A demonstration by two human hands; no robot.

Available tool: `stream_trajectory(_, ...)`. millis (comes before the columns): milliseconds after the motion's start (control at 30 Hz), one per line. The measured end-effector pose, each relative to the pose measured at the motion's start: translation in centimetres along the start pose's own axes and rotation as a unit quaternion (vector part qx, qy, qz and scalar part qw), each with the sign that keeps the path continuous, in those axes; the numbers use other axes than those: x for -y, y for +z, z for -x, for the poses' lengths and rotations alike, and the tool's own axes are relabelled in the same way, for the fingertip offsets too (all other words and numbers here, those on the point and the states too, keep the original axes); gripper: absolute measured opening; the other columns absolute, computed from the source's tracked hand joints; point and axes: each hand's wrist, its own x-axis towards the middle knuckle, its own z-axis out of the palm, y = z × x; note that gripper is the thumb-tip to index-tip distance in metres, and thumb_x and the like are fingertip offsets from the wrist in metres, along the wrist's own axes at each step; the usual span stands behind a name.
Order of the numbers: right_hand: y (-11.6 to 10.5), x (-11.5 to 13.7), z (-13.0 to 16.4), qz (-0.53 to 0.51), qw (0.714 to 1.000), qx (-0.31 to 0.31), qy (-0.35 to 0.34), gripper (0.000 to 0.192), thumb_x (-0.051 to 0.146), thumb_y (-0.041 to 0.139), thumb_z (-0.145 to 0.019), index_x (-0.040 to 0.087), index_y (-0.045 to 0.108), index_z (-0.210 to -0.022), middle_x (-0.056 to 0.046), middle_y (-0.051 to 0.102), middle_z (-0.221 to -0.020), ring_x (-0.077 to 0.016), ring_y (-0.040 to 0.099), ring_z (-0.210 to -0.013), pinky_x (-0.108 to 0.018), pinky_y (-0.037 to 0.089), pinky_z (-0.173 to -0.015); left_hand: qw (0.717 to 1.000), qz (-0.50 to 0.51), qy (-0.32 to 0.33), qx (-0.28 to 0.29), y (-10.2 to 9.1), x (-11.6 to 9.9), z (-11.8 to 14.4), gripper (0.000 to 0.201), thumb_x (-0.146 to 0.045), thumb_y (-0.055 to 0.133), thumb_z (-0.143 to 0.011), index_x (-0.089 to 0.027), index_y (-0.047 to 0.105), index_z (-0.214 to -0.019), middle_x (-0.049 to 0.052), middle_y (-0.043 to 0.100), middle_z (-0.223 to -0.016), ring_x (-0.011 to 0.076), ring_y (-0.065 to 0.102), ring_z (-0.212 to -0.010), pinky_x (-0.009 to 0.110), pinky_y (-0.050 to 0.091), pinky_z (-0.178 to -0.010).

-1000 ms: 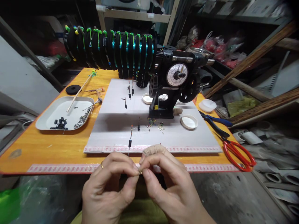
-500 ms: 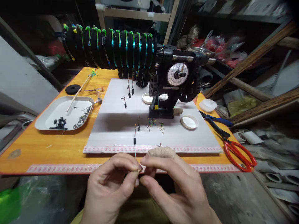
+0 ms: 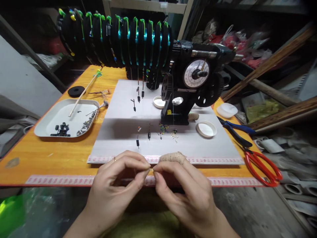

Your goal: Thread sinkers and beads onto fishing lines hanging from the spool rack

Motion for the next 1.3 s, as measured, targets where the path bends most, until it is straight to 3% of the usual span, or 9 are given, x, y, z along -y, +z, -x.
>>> stream_trajectory(200,0.7,-0.9,-0.6,0.073,0.997,-0.011,-0.022,0.011,0.007,0.056,-0.088,0.017,0.061,-0.087,-0.006,0.065,-0.075,-0.0195,0.061,-0.069,-0.031,0.052,-0.062,0.965,-0.197,0.165,0.054,-0.8,1.2,-0.9,0.029,0.002,0.056,-0.088,-0.017,0.068,-0.106,0.005,0.074,-0.097,0.0131,0.071,-0.090,0.019,0.054,-0.086)
stream_trajectory(333,0.9,-1.1,-0.7,0.102,0.994,-0.010,-0.027,0.011,0.005,0.056,-0.087,0.014,0.061,-0.083,-0.007,0.063,-0.074,-0.0204,0.057,-0.070,-0.034,0.048,-0.063,0.939,-0.278,0.189,0.071,-0.9,2.1,-0.4,0.034,-0.002,0.055,-0.092,-0.018,0.063,-0.121,0.010,0.071,-0.115,0.0189,0.066,-0.106,0.030,0.051,-0.097)
stream_trajectory(467,0.8,-1.2,-0.7,0.107,0.994,-0.009,-0.018,0.010,0.004,0.057,-0.085,0.013,0.061,-0.082,-0.007,0.062,-0.075,-0.0197,0.054,-0.072,-0.035,0.044,-0.066,0.932,-0.281,0.217,0.073,-0.9,1.9,-0.6,0.029,0.000,0.056,-0.092,-0.011,0.065,-0.117,0.009,0.070,-0.105,0.0177,0.064,-0.095,0.030,0.051,-0.087)
stream_trajectory(567,0.6,-1.2,-0.8,0.097,0.995,-0.015,-0.019,0.011,0.003,0.058,-0.085,0.013,0.060,-0.081,-0.005,0.062,-0.075,-0.0184,0.052,-0.072,-0.034,0.040,-0.066,0.941,-0.259,0.200,0.084,-0.7,1.3,-1.2,0.028,0.004,0.059,-0.089,-0.010,0.065,-0.112,0.007,0.067,-0.099,0.0155,0.059,-0.088,0.028,0.050,-0.081)
stream_trajectory(700,0.4,-1.3,-0.9,0.068,0.998,-0.008,-0.005,0.010,0.003,0.058,-0.084,0.012,0.060,-0.081,-0.005,0.062,-0.074,-0.0176,0.051,-0.072,-0.034,0.040,-0.068,0.956,-0.236,0.166,0.055,-0.4,0.8,-1.6,0.027,0.001,0.063,-0.088,-0.012,0.062,-0.112,0.005,0.060,-0.099,0.0143,0.056,-0.088,0.026,0.051,-0.078)
stream_trajectory(867,0.2,-1.2,-1.1,0.040,0.999,0.000,0.008,0.010,0.004,0.058,-0.085,0.013,0.060,-0.081,-0.004,0.061,-0.074,-0.0170,0.051,-0.073,-0.033,0.041,-0.070,0.932,-0.303,0.197,0.022,-0.3,1.2,-1.3,0.046,-0.004,0.071,-0.084,-0.024,0.060,-0.124,0.005,0.048,-0.116,0.0168,0.052,-0.092,0.029,0.051,-0.079)
stream_trajectory(1067,0.1,-1.2,-1.2,0.059,0.998,-0.006,0.002,0.009,0.004,0.059,-0.084,0.013,0.060,-0.081,-0.004,0.062,-0.074,-0.0172,0.052,-0.074,-0.034,0.041,-0.072,0.912,-0.340,0.226,0.047,-0.9,0.8,-1.4,0.022,-0.004,0.065,-0.087,-0.017,0.068,-0.105,0.006,0.057,-0.105,0.0212,0.053,-0.098,0.029,0.050,-0.078)
stream_trajectory(1300,0.8,-1.2,-1.0,0.157,0.988,-0.006,-0.001,0.009,0.008,0.065,-0.085,0.016,0.066,-0.081,-0.005,0.069,-0.084,-0.0229,0.055,-0.087,-0.038,0.038,-0.084,0.934,-0.321,0.142,0.065,-1.4,0.5,-2.2,0.017,-0.003,0.062,-0.087,-0.019,0.062,-0.094,0.007,0.059,-0.097,0.0234,0.049,-0.098,0.036,0.045,-0.086)
